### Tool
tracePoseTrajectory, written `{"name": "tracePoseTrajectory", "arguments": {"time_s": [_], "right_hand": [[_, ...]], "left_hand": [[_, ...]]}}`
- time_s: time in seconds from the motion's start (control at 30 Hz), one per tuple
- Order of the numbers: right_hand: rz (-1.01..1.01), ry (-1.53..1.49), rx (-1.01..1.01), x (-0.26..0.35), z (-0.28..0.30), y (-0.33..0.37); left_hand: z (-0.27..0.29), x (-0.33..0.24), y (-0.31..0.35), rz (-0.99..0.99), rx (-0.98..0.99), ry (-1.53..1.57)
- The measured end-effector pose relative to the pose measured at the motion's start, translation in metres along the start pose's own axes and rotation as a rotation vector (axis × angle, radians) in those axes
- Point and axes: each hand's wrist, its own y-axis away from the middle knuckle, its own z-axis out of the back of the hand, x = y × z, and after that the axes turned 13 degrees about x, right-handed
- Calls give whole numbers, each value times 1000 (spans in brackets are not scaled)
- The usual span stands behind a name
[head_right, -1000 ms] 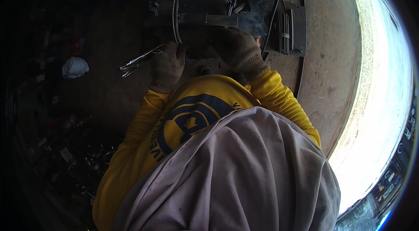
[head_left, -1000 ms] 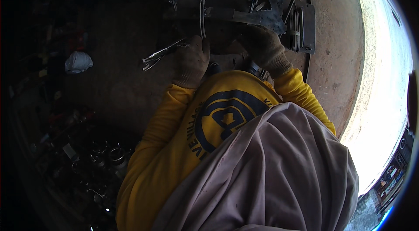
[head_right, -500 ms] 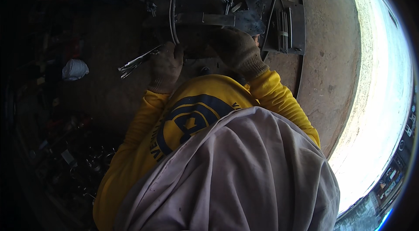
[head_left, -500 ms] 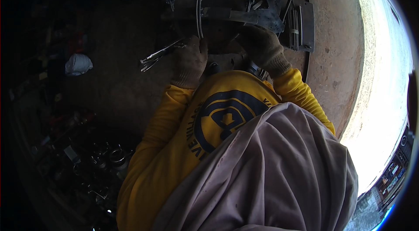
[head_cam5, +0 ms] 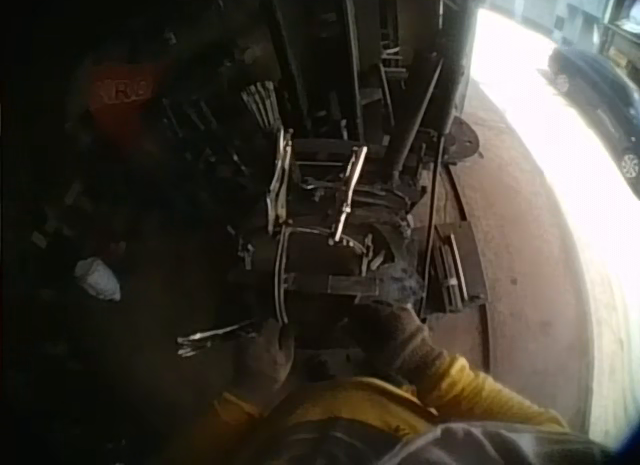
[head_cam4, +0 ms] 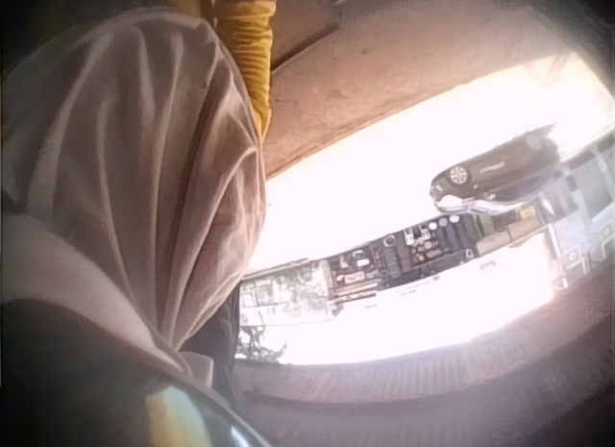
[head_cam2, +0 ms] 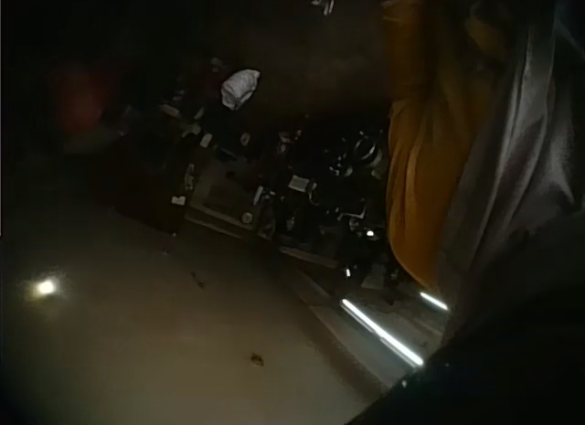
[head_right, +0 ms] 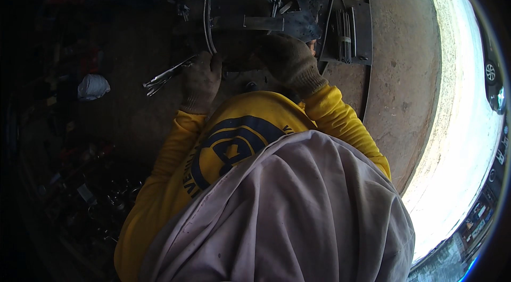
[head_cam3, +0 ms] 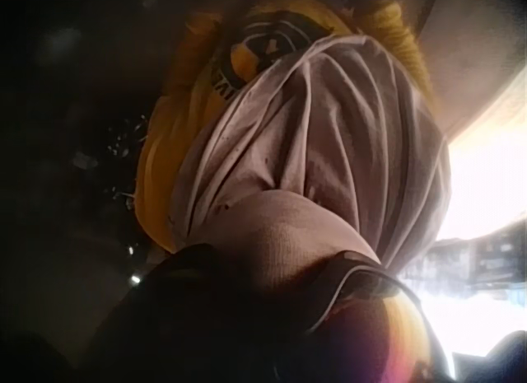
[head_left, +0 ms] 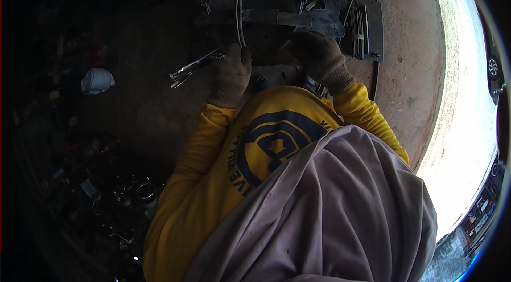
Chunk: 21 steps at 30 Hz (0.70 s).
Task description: The person manipulates a metal frame using locking pliers and applies heat with a torch while standing at a workbench.
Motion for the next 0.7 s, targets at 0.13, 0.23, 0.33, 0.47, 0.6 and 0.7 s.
{"name": "tracePoseTrajectory", "arguments": {"time_s": [0.13, 0.23, 0.33, 0.47, 0.6, 0.7], "right_hand": [[11, 171, 72, -4, -3, 2], [-77, 61, 90, 4, 1, 1], [-137, -25, 134, 6, 4, 2], [-102, -4, 101, 3, 0, 3], [142, 273, 0, -18, -11, 5], [24, 105, 41, -10, -7, 7]], "left_hand": [[6, -1, 0, -30, 49, 14], [9, -2, 1, 7, 93, 26], [8, -1, 1, -3, 85, 30], [-5, -6, -2, 74, -29, 63], [-2, -5, -4, 41, -61, 70], [0, -4, -4, 24, -58, 29]]}}
